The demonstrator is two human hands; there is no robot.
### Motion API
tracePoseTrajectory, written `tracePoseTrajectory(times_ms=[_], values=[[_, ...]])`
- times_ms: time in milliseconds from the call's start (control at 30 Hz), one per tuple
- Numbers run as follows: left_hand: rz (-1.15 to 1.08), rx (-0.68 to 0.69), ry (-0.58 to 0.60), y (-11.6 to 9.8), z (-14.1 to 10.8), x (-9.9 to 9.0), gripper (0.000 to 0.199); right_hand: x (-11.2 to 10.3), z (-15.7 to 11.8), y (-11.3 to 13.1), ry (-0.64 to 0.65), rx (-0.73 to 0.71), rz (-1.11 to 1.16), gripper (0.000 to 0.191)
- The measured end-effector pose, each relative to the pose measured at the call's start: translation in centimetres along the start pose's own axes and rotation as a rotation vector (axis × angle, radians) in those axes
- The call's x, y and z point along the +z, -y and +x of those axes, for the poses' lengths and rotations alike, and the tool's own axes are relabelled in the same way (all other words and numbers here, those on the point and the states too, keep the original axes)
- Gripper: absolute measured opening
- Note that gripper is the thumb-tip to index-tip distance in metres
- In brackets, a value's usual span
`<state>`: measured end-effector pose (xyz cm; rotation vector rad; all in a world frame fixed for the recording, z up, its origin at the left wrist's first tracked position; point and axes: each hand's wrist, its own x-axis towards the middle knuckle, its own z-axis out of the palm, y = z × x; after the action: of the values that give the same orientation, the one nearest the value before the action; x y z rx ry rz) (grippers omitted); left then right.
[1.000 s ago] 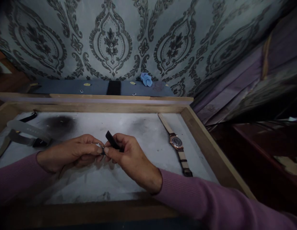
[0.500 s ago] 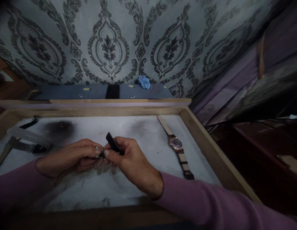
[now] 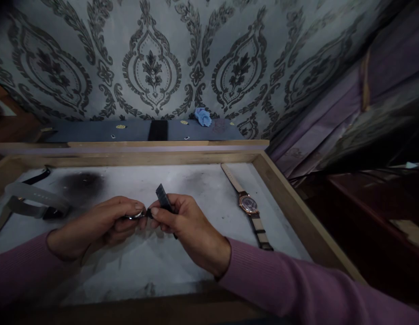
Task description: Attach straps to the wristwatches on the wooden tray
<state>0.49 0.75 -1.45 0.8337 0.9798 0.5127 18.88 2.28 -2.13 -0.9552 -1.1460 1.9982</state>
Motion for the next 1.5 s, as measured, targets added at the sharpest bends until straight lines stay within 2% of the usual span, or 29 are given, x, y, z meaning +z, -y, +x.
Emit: tracePoseTrajectory(times_ms=[200,433,733,1500], values=[[0.002,-0.011,-0.018,-0.27,0.01,0.26,0.027,0.01,-0.01,0.21,-0.039,0.0,-0.009,0.013],[0.108,0.053,-0.091,-0.26,-0.06,0.86,0.028,0.3,-0.12,0.42,-0.075,-0.04,-0.119,0.01],[0.144,0.102,-0.059,-0.09,-0.04,0.87,0.029,0.43,-0.2,0.49,-0.041,-0.055,-0.11,0.008],[0.172,0.122,-0.034,-0.2,-0.2,0.93,0.029,0.26,-0.13,0.35,-0.006,-0.099,-0.183,0.009]])
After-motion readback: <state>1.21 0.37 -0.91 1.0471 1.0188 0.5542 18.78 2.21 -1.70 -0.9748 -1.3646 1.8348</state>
